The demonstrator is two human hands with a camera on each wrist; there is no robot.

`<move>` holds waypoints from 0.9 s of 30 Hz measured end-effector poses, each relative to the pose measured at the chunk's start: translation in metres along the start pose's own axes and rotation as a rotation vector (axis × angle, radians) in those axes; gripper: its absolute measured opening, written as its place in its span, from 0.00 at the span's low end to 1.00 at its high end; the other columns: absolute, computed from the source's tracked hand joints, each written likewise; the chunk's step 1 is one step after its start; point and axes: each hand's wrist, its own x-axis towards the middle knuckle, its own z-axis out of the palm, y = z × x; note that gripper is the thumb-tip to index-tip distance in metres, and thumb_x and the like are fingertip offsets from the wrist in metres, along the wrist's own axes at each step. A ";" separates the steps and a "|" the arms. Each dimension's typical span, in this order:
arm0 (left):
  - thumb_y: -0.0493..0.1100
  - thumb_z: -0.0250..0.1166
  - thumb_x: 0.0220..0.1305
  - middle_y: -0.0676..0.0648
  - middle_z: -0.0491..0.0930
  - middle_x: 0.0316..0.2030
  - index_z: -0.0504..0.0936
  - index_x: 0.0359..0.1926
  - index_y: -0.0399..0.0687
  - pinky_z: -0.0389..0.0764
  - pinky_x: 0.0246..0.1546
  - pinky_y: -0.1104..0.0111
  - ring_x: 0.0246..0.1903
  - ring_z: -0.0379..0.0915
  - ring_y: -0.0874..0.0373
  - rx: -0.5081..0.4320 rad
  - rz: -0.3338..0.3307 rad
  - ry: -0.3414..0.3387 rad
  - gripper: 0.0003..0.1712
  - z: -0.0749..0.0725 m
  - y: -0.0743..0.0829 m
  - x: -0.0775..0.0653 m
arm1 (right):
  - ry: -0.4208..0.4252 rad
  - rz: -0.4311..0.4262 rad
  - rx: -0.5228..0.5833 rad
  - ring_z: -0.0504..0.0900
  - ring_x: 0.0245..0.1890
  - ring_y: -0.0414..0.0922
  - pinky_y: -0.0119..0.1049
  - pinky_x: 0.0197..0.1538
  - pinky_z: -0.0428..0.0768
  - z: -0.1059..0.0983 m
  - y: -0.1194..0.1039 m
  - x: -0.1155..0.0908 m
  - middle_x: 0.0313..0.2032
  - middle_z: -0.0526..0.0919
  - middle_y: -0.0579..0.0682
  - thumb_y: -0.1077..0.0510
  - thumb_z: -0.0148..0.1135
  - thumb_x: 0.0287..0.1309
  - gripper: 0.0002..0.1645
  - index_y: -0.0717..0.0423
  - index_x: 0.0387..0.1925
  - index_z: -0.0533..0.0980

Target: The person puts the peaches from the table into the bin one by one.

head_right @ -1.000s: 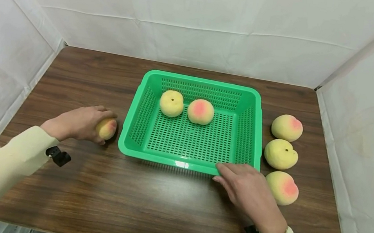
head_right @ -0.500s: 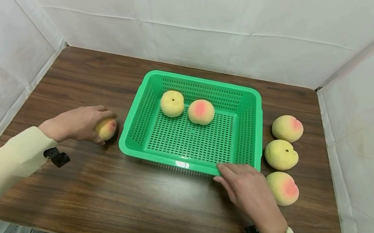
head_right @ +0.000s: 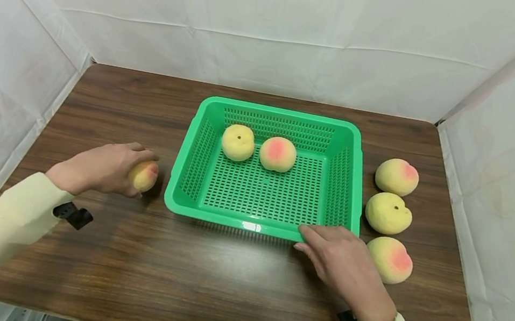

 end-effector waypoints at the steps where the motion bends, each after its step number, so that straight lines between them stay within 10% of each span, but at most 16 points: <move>1: 0.46 0.81 0.49 0.39 0.80 0.53 0.77 0.64 0.43 0.81 0.36 0.57 0.34 0.77 0.53 0.002 0.000 0.000 0.41 -0.001 0.000 -0.001 | 0.000 0.001 0.000 0.89 0.39 0.47 0.46 0.41 0.86 0.000 0.000 0.000 0.43 0.91 0.46 0.35 0.35 0.81 0.37 0.53 0.50 0.84; 27: 0.44 0.82 0.47 0.39 0.80 0.49 0.76 0.66 0.42 0.81 0.34 0.57 0.31 0.76 0.53 0.009 0.007 0.013 0.44 -0.018 0.002 -0.014 | -0.002 -0.001 -0.005 0.89 0.38 0.48 0.47 0.40 0.86 0.001 0.001 0.000 0.42 0.91 0.47 0.34 0.35 0.80 0.38 0.53 0.50 0.85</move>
